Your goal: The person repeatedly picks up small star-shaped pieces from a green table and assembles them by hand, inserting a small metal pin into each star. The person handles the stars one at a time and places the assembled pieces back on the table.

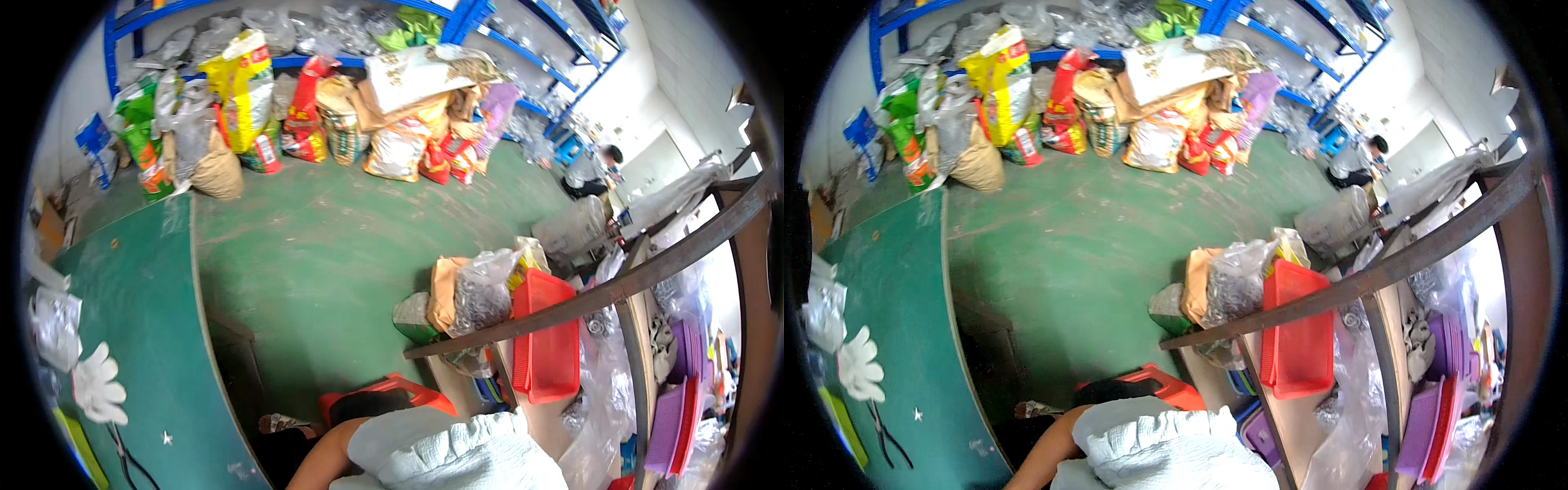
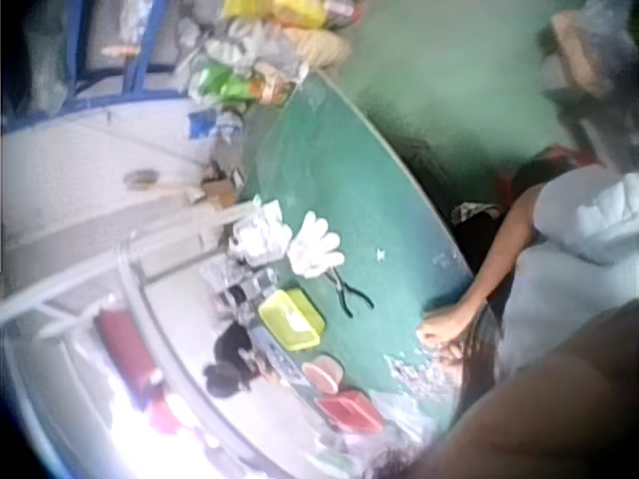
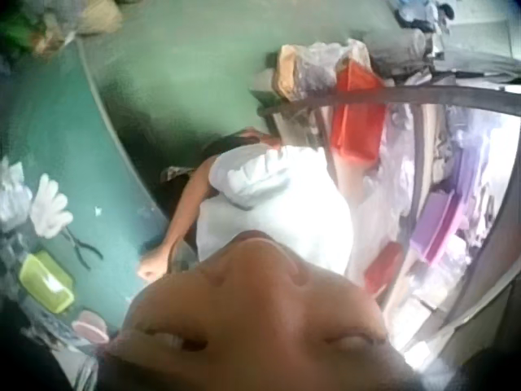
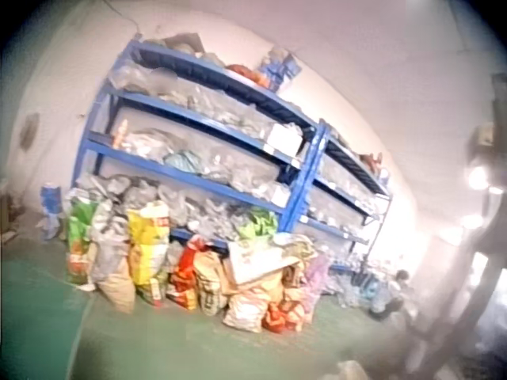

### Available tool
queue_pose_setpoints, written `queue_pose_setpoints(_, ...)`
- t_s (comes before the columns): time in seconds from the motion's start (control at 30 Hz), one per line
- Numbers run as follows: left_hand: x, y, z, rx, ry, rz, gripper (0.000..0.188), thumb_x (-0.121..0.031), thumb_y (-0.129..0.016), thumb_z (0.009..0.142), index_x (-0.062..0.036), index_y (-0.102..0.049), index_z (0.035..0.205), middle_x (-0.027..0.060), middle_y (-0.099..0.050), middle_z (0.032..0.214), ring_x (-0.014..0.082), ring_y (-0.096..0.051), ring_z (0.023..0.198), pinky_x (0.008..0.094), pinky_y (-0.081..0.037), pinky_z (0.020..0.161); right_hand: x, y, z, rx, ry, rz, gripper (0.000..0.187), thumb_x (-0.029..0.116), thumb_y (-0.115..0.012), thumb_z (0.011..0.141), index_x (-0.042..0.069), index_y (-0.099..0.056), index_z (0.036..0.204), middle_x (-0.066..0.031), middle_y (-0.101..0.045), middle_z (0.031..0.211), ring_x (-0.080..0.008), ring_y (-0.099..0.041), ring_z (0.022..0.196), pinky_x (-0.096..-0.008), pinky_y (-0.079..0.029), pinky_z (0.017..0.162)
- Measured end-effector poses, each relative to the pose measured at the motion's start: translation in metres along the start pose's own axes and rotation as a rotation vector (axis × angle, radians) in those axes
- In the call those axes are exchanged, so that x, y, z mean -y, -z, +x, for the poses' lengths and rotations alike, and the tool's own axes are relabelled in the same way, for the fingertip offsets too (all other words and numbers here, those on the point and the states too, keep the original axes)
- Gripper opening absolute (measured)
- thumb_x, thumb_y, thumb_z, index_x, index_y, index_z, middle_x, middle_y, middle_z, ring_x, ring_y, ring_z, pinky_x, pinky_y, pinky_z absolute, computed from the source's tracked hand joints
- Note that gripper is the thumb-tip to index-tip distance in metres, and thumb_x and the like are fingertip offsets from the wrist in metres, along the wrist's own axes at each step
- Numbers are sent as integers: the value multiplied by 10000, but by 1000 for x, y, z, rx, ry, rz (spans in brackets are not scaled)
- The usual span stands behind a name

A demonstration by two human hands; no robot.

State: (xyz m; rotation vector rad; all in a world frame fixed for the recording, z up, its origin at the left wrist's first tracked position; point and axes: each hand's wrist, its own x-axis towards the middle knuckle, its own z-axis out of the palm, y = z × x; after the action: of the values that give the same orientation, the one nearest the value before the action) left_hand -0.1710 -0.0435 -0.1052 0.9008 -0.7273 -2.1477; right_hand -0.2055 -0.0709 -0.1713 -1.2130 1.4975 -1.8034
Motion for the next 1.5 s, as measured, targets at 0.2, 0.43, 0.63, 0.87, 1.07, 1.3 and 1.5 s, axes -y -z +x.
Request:
queue_pose_setpoints(0.2,33,-41,19,25,4,109,205,-234,-456,911,-29,-451,920,54,-449,771,81,-379,524,170,-326,386,11,48,-7,-45,42,34,194,199,-534,779,38,-543,670,-128,-530,616,-242,-517,547,-389,-394,497)
queue_pose_setpoints(0.43,44,-55,37,-5,28,153,189,-228,-458,912,-44,-434,875,37,-423,736,76,-360,508,172,-312,373,10,70,-5,-64,33,71,200,182,-523,786,45,-511,641,-101,-481,583,-217,-477,522,-374,-365,473)
queue_pose_setpoints(0.63,44,-58,49,-16,55,149,188,-223,-459,913,-57,-419,836,21,-400,706,71,-344,493,174,-300,362,7,77,-3,-72,8,76,214,169,-514,791,50,-483,616,-78,-439,555,-196,-443,500,-361,-341,452)
queue_pose_setpoints(0.87,37,-54,48,-11,54,100,200,-217,-461,915,-72,-402,791,3,-374,671,65,-325,476,176,-286,349,10,74,-10,-53,-2,65,238,152,-503,798,56,-451,587,-51,-391,523,-171,-404,475,-345,-312,428)
queue_pose_setpoints(1.07,16,-33,34,-65,-33,16,221,-212,-462,916,-85,-387,752,-12,-352,641,60,-309,462,178,-273,338,15,60,-19,26,-10,79,263,139,-494,803,61,-423,562,-28,-349,495,-150,-370,454,-332,-288,407)
queue_pose_setpoints(1.3,-69,49,-47,-370,-484,-104,253,-207,-464,917,-100,-370,708,-30,-326,606,55,-290,445,180,-259,325,39,-18,-24,188,-184,392,297,122,-483,810,68,-391,532,-1,-300,462,-125,-330,429,-317,-259,383)
queue_pose_setpoints(1.5,-87,91,-129,-303,-434,-362,233,-192,-412,933,-99,-385,721,-8,-359,649,63,-320,471,200,-273,350,57,-38,-21,361,-21,-63,155,23,-525,718,10,-606,850,-177,-592,768,-338,-580,711,-383,-467,624)
